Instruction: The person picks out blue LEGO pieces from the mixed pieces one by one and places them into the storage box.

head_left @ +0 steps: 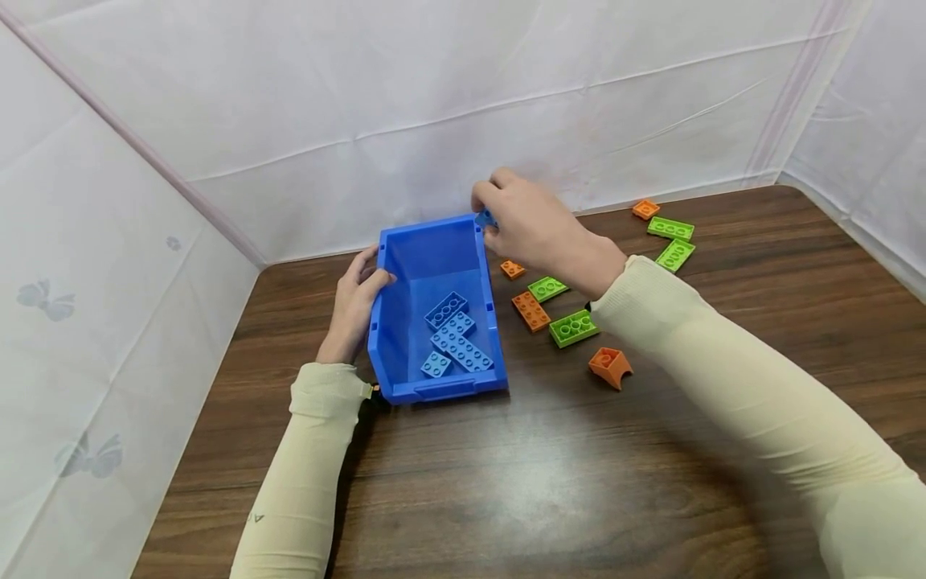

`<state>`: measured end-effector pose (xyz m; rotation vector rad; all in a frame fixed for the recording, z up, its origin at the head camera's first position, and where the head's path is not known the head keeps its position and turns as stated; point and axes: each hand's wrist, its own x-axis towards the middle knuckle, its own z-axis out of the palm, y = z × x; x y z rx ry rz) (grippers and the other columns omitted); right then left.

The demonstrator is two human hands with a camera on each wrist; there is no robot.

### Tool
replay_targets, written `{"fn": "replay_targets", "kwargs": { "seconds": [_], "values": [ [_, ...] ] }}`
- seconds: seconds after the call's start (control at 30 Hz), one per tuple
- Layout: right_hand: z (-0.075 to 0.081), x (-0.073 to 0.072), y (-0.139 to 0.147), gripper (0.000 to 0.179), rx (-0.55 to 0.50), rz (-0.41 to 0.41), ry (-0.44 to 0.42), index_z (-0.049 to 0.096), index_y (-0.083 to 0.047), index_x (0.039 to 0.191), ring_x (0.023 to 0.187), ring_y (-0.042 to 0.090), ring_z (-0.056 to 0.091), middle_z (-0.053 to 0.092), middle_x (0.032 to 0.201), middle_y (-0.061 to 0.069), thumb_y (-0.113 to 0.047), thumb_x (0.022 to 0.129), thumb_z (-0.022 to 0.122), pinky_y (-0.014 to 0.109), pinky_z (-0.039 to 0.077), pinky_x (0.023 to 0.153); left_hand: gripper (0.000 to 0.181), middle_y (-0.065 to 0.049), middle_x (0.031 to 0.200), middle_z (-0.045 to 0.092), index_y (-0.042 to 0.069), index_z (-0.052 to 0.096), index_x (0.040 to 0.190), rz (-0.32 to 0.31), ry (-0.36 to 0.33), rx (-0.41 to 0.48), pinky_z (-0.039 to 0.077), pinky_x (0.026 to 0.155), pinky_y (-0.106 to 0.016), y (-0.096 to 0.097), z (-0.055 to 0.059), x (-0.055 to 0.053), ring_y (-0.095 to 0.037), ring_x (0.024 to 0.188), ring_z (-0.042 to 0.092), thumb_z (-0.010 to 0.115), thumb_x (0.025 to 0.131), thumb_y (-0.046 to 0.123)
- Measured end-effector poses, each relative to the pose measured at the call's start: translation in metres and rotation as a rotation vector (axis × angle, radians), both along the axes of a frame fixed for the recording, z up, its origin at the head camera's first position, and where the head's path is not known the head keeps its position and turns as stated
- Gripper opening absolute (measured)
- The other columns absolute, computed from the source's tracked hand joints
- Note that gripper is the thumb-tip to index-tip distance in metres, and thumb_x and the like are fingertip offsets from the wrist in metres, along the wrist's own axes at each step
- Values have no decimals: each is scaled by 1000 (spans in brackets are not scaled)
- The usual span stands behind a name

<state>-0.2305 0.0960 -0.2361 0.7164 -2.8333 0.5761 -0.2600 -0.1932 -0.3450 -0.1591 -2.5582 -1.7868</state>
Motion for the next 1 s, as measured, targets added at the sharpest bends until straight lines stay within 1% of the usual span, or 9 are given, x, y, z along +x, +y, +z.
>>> {"fn": "replay_targets", "kwargs": {
  "seconds": [0.17, 0.37, 0.47, 0.6, 0.73, 0.87, 1.0],
  "values": [
    [0, 2, -15, 28, -43, 75, 103, 66, -1, 128, 110, 28, 64, 59, 127, 17, -7, 101, 63, 39, 57, 92, 70, -21, 155, 52, 18, 43, 163, 4, -2, -8, 45, 106, -67, 0, 0, 0, -45, 136, 53, 59, 95, 24],
    [-1, 3, -40, 27, -66, 223, 230, 68, 0, 126, 108, 29, 64, 62, 127, 17, -3, 100, 63, 37, 58, 90, 70, -20, 156, 51, 17, 43, 163, 20, -4, -2, 42, 109, -67, -5, 0, 3, -43, 138, 52, 59, 96, 23],
    [-2, 5, -52, 28, -57, 283, 258, 67, 0, 127, 109, 28, 64, 62, 126, 16, -2, 100, 61, 35, 58, 90, 70, -19, 157, 51, 17, 43, 163, 23, -5, 7, 41, 111, -65, -8, 1, 6, -42, 139, 51, 58, 95, 22],
    [-2, 7, -68, 28, -53, 344, 241, 67, 0, 128, 110, 26, 65, 62, 124, 15, -2, 101, 60, 31, 56, 93, 70, -18, 156, 51, 17, 43, 163, 33, -4, 23, 40, 113, -62, -12, 3, 8, -40, 139, 52, 58, 96, 22],
    [-4, 7, -78, 30, -54, 375, 197, 66, 1, 131, 109, 24, 65, 61, 123, 15, -2, 102, 59, 28, 55, 93, 69, -17, 155, 52, 17, 43, 163, 35, 0, 36, 41, 113, -60, -14, 5, 9, -38, 138, 53, 58, 97, 23],
    [-9, 7, -83, 30, -51, 362, 136, 67, 0, 131, 106, 22, 65, 61, 123, 14, -3, 102, 60, 27, 56, 92, 68, -17, 155, 53, 16, 43, 163, 27, -1, 46, 42, 113, -59, -12, 5, 9, -38, 138, 53, 59, 97, 23],
    [-14, 4, -85, 28, -45, 344, 77, 67, -3, 129, 102, 21, 64, 59, 119, 13, -4, 102, 61, 27, 57, 90, 67, -17, 154, 54, 16, 45, 162, 25, 6, 41, 42, 112, -59, -10, 6, 9, -39, 137, 54, 58, 97, 24]
  ]
}}
